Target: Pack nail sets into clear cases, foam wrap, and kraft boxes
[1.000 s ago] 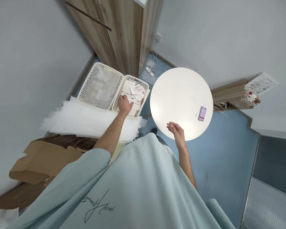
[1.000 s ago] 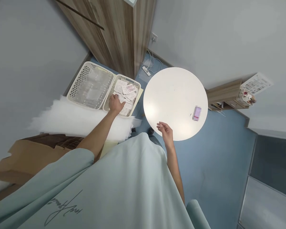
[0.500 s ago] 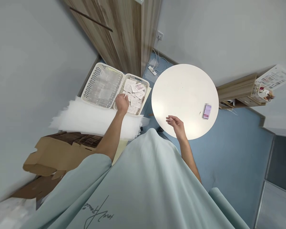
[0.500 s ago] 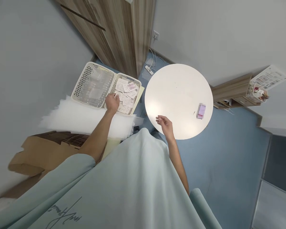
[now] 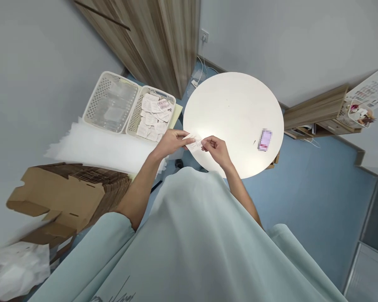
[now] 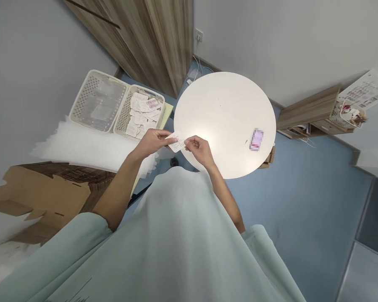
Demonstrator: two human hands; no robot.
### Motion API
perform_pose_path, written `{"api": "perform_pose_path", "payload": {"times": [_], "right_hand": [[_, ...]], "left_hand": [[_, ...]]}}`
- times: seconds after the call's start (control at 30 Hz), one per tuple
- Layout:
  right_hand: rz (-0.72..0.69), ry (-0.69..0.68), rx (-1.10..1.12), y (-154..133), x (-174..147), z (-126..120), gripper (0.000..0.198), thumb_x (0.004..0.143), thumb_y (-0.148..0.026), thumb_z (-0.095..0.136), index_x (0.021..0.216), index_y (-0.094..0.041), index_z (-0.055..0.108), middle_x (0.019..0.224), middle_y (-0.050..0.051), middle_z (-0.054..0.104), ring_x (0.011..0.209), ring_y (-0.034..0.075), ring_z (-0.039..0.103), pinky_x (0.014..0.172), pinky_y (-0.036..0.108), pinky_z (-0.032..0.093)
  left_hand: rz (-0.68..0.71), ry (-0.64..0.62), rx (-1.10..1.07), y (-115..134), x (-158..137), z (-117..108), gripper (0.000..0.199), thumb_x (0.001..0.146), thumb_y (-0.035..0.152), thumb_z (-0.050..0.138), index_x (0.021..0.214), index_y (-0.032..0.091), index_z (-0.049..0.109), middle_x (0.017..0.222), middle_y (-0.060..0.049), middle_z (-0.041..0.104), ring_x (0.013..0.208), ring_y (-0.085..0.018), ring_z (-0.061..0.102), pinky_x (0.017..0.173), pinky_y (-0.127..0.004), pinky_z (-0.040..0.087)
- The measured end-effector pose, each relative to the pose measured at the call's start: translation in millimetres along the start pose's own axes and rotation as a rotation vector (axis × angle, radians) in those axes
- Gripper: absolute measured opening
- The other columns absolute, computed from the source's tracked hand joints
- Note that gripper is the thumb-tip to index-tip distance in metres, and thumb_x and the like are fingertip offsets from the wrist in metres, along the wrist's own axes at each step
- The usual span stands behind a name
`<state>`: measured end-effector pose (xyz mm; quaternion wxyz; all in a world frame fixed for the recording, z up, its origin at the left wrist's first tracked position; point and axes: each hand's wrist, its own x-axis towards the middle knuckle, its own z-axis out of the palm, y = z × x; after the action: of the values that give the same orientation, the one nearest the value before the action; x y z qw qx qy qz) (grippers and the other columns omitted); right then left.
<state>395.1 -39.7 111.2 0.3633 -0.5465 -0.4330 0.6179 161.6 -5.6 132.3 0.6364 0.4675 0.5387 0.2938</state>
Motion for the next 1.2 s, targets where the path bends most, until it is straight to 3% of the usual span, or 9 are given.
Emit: {"api": "perform_pose_path", "payload": {"times": [0.1,0.2,0.37,0.5,0.6,0.73,1.0,1.2], "right_hand": [[0.004,0.048,0.026,2,-14,-23,0.062,0.081,-0.085,0.089,0.09,-0.025,0.075,0.084,0.003,0.079,0.081,0.02,0.076,0.083,0.039,0.066],[0.019,0.134,0.054,6,-28,-38,0.063,0.08,-0.087,0.088,0.092,-0.026,0.075,0.088,0.003,0.08,0.083,0.021,0.076,0.084,0.039,0.065],[-0.005,0.227,0.127,8,-45,-45,0.06,0.083,-0.084,0.088,0.091,-0.027,0.075,0.088,0.003,0.079,0.085,0.021,0.075,0.085,0.04,0.064],[0.0,0.243,0.263,6,-53,-46,0.055,0.082,-0.078,0.093,0.091,-0.027,0.077,0.088,0.002,0.079,0.085,0.02,0.073,0.085,0.037,0.062],[0.071,0.166,0.388,4,-56,-45,0.056,0.076,-0.076,0.098,0.091,-0.026,0.078,0.086,0.001,0.077,0.083,0.017,0.071,0.083,0.033,0.061],[0.142,0.081,0.424,5,-56,-41,0.06,0.073,-0.078,0.098,0.091,-0.025,0.077,0.084,0.0,0.075,0.08,0.015,0.07,0.082,0.031,0.062],[-0.014,0.309,-0.039,-2,-61,-38,0.053,0.088,-0.077,0.086,0.106,-0.028,0.08,0.109,0.005,0.083,0.092,0.021,0.074,0.094,0.041,0.065],[-0.161,0.313,-0.299,-10,-68,-15,0.041,0.098,-0.07,0.077,0.093,-0.03,0.078,0.095,0.005,0.078,0.085,0.023,0.07,0.09,0.042,0.064]], "left_hand": [[0.001,0.028,-0.055,10,1,31,0.062,0.067,0.065,0.107,0.103,0.017,0.09,0.104,-0.013,0.088,0.099,-0.033,0.083,0.085,-0.046,0.074],[-0.009,0.05,-0.142,12,2,56,0.064,0.068,0.069,0.106,0.099,0.016,0.089,0.105,-0.015,0.087,0.105,-0.035,0.084,0.094,-0.051,0.074],[-0.032,0.066,-0.227,7,4,80,0.066,0.069,0.075,0.104,0.099,0.018,0.088,0.105,-0.014,0.087,0.111,-0.036,0.083,0.103,-0.054,0.071],[-0.021,-0.095,-0.312,11,4,80,0.071,0.076,0.07,0.103,0.125,0.021,0.087,0.123,-0.014,0.086,0.126,-0.036,0.08,0.112,-0.053,0.067],[-0.013,-0.26,-0.338,17,3,78,0.082,0.078,0.066,0.103,0.146,0.025,0.08,0.137,-0.016,0.083,0.135,-0.038,0.076,0.117,-0.055,0.062],[-0.007,-0.355,-0.339,22,3,82,0.091,0.077,0.068,0.103,0.15,0.021,0.077,0.142,-0.023,0.081,0.139,-0.044,0.074,0.121,-0.061,0.057],[0.017,-0.074,-0.201,15,0,88,0.084,0.068,0.068,0.107,0.133,0.019,0.082,0.138,-0.022,0.083,0.147,-0.042,0.07,0.122,-0.056,0.059],[0.058,0.026,-0.125,13,-7,88,0.087,0.071,0.063,0.106,0.14,0.019,0.078,0.146,-0.019,0.08,0.145,-0.04,0.07,0.122,-0.053,0.061]]}}
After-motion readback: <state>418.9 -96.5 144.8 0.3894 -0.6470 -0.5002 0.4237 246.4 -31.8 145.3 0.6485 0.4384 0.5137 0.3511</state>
